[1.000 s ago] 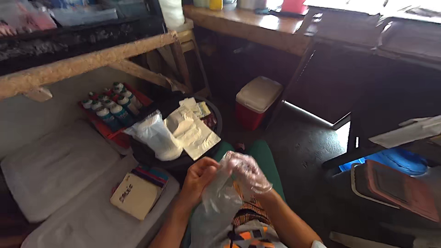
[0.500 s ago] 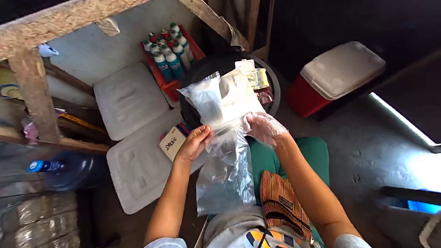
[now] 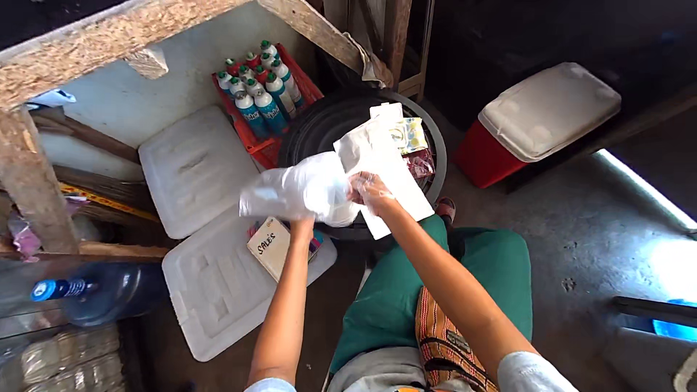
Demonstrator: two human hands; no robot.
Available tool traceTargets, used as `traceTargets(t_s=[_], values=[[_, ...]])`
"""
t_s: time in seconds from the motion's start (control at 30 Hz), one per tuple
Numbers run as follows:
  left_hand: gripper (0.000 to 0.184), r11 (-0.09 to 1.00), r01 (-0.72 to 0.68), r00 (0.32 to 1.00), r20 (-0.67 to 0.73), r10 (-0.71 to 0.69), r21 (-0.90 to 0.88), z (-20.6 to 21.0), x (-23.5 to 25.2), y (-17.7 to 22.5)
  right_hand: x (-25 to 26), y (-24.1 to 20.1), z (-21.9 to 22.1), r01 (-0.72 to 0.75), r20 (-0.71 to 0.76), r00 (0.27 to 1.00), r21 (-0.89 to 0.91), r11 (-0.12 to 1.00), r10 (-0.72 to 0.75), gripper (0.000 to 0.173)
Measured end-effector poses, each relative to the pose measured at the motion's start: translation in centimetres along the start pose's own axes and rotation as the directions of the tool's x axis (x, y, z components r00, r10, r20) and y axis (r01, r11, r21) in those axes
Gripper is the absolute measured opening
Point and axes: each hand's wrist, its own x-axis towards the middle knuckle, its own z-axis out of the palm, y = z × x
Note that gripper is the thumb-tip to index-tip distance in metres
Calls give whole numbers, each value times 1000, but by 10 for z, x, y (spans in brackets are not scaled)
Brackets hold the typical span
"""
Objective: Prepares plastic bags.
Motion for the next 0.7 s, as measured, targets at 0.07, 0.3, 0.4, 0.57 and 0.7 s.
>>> traceTargets(t_s=[0.07, 0.3, 0.4, 0.57, 0.7], values=[[33, 990, -29, 999, -11, 30, 136, 11, 6, -28, 7, 31, -5, -78, -41, 996, -28, 997, 76, 22], [51, 725, 100, 994, -45, -96, 681, 35, -4, -9, 20, 53, 1, -40, -138, 990, -186, 982, 14, 26], [52, 740, 29, 998, 23, -61, 672, 23, 0, -12, 6, 52, 1, -36, -130, 991, -25, 999, 33, 29], [91, 971, -176, 950, 230, 210, -162, -24, -1, -12, -18, 39, -19, 140, 53, 988, 36, 989, -142, 34], [120, 874, -322, 920, 95, 379, -365, -4, -1, 28, -8, 52, -9, 268, -29, 950, -431, 862, -310, 22]])
